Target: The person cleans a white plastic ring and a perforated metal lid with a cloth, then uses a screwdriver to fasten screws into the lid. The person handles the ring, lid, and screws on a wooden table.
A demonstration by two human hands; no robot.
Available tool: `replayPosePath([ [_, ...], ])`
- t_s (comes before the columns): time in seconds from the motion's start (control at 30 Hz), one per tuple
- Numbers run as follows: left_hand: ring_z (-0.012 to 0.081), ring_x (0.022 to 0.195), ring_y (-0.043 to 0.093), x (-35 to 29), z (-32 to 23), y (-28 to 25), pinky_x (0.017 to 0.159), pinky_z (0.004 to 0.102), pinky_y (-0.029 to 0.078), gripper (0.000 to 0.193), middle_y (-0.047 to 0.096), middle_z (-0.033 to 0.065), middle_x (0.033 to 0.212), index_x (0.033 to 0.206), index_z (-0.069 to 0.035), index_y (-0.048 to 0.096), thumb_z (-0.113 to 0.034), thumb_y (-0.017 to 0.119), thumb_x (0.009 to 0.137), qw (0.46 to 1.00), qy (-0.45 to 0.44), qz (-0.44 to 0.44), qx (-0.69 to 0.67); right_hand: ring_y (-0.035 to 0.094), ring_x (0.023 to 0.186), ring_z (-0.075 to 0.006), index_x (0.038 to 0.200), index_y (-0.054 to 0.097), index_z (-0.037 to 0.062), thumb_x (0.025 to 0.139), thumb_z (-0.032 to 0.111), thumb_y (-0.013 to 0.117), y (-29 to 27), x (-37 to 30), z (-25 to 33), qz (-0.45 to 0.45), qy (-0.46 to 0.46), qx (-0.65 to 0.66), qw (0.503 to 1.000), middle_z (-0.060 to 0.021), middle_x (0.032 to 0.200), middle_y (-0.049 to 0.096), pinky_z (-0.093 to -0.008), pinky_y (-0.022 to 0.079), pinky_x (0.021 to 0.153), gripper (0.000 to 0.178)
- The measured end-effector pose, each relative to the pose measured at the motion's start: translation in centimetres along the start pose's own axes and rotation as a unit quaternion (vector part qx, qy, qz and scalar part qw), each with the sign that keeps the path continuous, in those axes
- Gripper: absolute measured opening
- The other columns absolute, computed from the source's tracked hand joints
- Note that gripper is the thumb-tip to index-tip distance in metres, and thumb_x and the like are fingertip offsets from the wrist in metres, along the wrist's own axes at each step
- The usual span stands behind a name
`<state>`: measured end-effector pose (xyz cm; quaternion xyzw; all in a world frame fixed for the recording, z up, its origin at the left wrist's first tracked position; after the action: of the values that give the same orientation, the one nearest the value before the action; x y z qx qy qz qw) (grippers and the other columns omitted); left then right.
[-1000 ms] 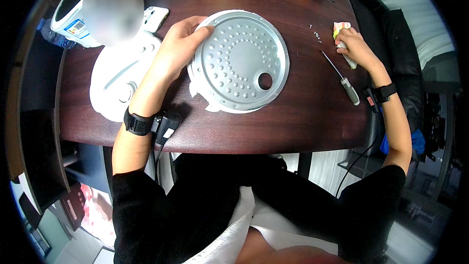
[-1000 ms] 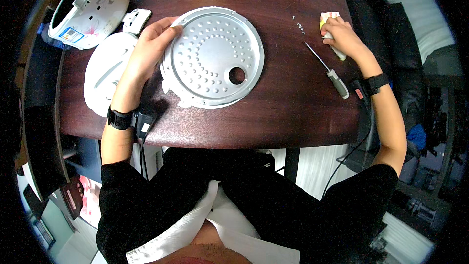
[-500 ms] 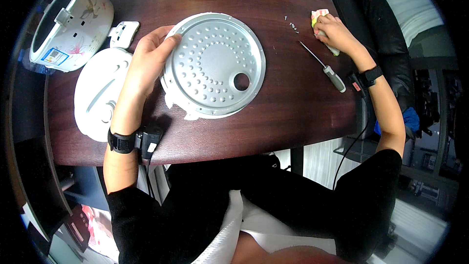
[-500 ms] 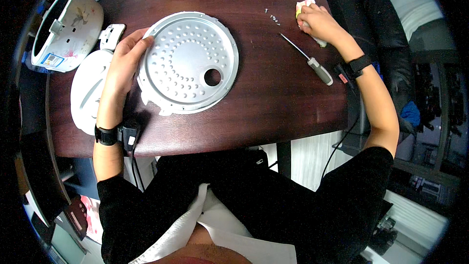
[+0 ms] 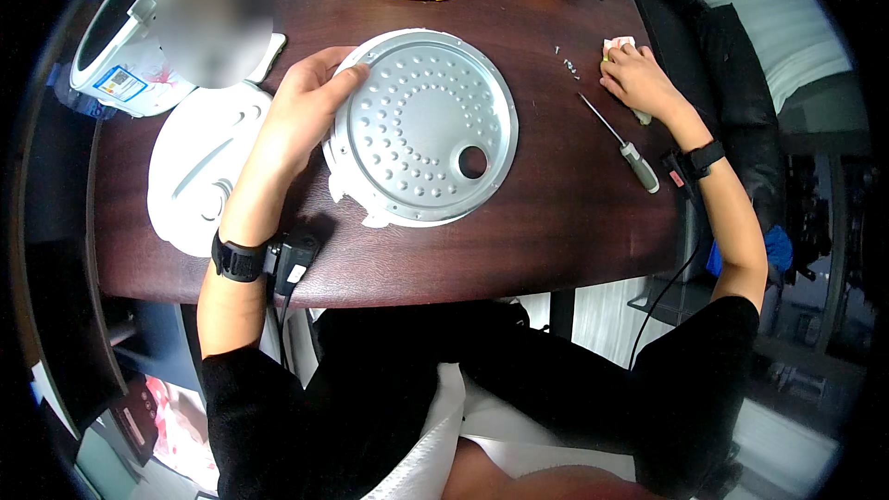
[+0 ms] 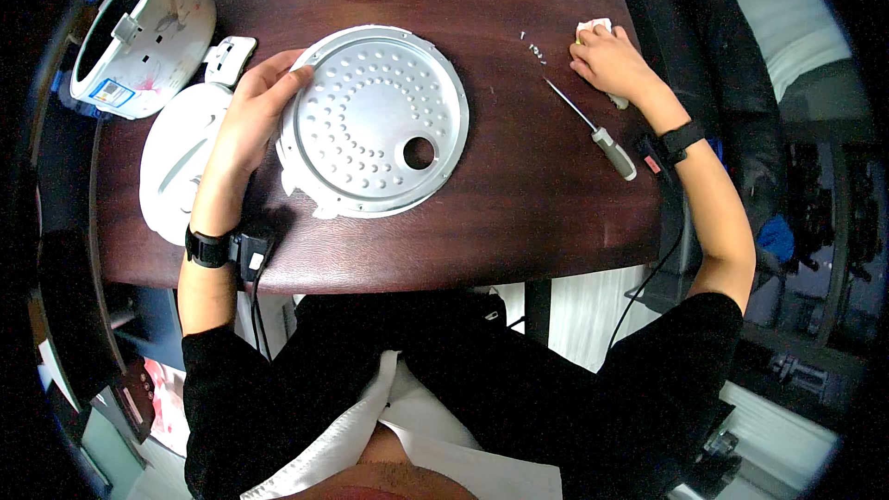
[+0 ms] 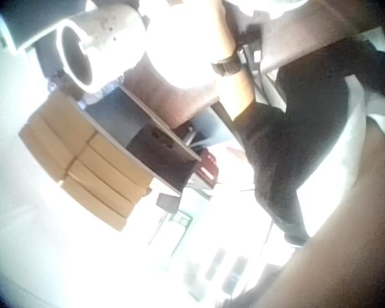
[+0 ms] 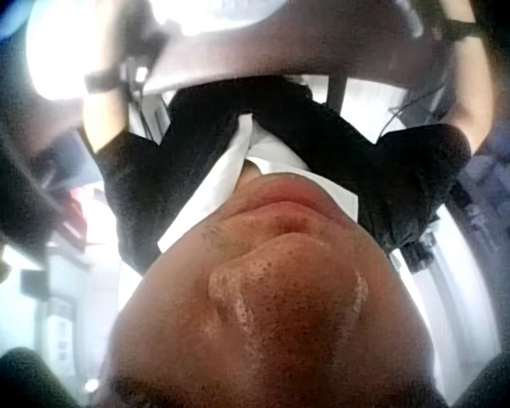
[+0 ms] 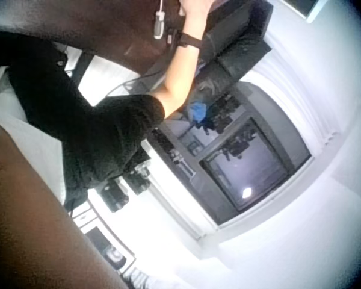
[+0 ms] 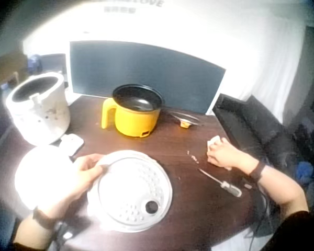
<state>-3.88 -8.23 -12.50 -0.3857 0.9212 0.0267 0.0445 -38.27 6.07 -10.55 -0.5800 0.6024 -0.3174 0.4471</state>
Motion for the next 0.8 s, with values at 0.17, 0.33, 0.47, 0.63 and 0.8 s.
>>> replayPosePath([
  [0.17,0.0131,0.088,0.063,-0.1,0.0,-0.5,0.078,0.023,0.051,0.039,0.065,0.0127,0.104,0.123,0.008,0.051,-0.017,0.055,0.093,0.999,0.005,-0.01,0.045,0.053,0.106,-0.0264,0.095,0.064,0.0091,0.088,0.026,0.057,0.4,0.5,-0.2,0.001,0.001,0.002,1.0,-0.0075,0.105,0.056,-0.0434,0.039,0.087,0.02],
  [0.33,0.0154,0.088,0.063,0.0,-0.1,-0.4,0.08,0.0263,0.049,0.034,0.066,0.0132,0.1,0.115,0.008,0.057,-0.017,0.056,0.091,1.0,0.023,-0.005,-0.011,0.053,0.106,-0.028,0.093,0.064,0.0074,0.087,0.024,0.057,-0.6,0.7,-0.2,-0.023,0.013,0.042,0.999,-0.0092,0.105,0.057,-0.0431,0.04,0.088,0.018],
  [0.47,0.0163,0.084,0.064,0.4,-0.3,-0.3,0.078,0.0277,0.05,0.035,0.068,0.0135,0.096,0.114,0.006,0.059,-0.02,0.056,0.091,0.997,0.068,0.0,0.044,0.056,0.098,-0.0302,0.089,0.063,0.0042,0.086,0.018,0.057,-2.5,0.2,-1.9,-0.1,0.052,0.136,0.984,-0.0114,0.096,0.059,-0.0399,0.043,0.084,0.015],
  [0.63,0.0182,0.083,0.066,-0.1,-1.7,-0.3,0.078,0.0294,0.05,0.034,0.068,0.015,0.094,0.113,0.006,0.059,-0.02,0.056,0.091,0.988,0.113,-0.015,0.099,0.06,0.083,-0.0254,0.09,0.06,0.0007,0.088,0.014,0.057,-8.7,1.7,1.0,-0.164,0.042,0.289,0.942,-0.0108,0.088,0.06,-0.0324,0.047,0.075,0.013],
  [0.8,0.0205,0.089,0.065,-0.9,-4.6,0.5,0.08,0.0314,0.05,0.034,0.068,0.0163,0.097,0.114,0.006,0.059,-0.019,0.056,0.09,0.976,0.17,-0.035,0.128,0.054,0.069,-0.0138,0.087,0.057,-0.0005,0.09,0.007,0.056,-17.0,3.1,10.6,-0.27,-0.061,0.421,0.864,-0.0069,0.08,0.057,-0.0247,0.043,0.06,0.008],
])
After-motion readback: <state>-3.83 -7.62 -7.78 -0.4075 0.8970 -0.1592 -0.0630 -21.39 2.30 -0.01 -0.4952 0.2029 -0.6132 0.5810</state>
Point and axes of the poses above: each hand's wrist, its own x-axis towards the middle knuckle, its own y-axis out of the palm, z = x × y, the point moved 10 cm from there along x, towards the middle knuckle
